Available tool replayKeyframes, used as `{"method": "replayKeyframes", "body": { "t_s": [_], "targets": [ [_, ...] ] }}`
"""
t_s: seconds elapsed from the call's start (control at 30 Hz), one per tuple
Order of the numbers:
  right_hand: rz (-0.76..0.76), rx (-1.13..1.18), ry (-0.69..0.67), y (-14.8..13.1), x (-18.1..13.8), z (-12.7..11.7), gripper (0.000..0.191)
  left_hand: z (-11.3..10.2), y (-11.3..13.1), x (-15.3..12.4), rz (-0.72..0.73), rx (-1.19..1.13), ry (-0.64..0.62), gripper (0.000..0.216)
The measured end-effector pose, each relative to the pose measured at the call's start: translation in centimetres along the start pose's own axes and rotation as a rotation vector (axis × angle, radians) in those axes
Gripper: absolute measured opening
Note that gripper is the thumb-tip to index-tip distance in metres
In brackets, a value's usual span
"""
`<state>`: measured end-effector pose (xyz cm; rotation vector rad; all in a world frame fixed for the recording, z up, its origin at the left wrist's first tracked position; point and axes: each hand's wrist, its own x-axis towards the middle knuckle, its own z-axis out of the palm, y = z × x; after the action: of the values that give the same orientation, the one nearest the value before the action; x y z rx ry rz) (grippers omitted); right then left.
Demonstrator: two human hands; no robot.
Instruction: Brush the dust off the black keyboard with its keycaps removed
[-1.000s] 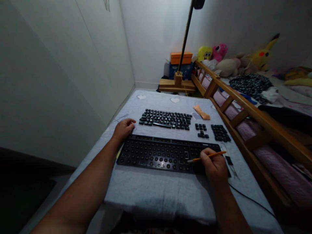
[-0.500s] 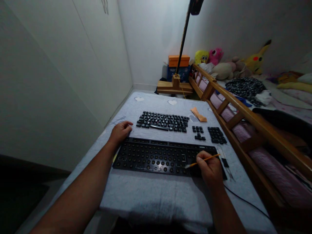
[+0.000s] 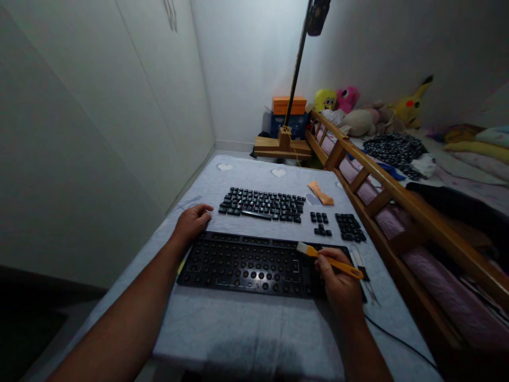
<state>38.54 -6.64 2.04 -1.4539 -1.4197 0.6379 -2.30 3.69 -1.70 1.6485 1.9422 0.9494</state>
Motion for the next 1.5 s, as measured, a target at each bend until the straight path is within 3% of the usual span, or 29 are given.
{"method": "replayKeyframes", "body": {
  "t_s": [0.13,0.33,0.4,0.57,0.8,1.1,1.3,1.5],
  "targets": [
    [-0.033,0.004,0.026,-0.3,-0.1,0.0,0.019,-0.1,0.1,0.0,-0.013,0.008,-0.005,0.041],
    [0.113,0.316,-0.046,0.5,-0.9,0.1,0.034,-0.2,0.6,-0.2,-0.03,0.011,0.004,0.043],
    [0.143,0.346,-0.012,0.6,-0.9,0.2,0.032,-0.2,0.7,-0.2,-0.038,0.008,0.003,0.044],
    [0.135,0.175,0.159,-0.2,-0.4,-0.4,0.016,-0.2,0.6,-0.2,-0.046,0.0,0.008,0.044],
    [0.076,-0.093,0.142,-0.8,1.1,-4.0,0.026,-0.3,0.7,-0.2,-0.046,0.0,-0.012,0.044],
    [0.068,0.029,0.108,1.3,8.5,-6.6,0.03,-0.1,0.2,0.0,-0.033,-0.007,-0.015,0.045],
    [0.119,0.061,0.105,2.6,14.3,-5.9,0.033,-0.3,0.7,-0.2,-0.045,0.005,-0.002,0.043],
    [0.099,-0.031,0.084,4.2,18.1,-4.0,0.04,-0.2,0.6,-0.1,-0.045,-0.023,-0.007,0.043]
  ]
}}
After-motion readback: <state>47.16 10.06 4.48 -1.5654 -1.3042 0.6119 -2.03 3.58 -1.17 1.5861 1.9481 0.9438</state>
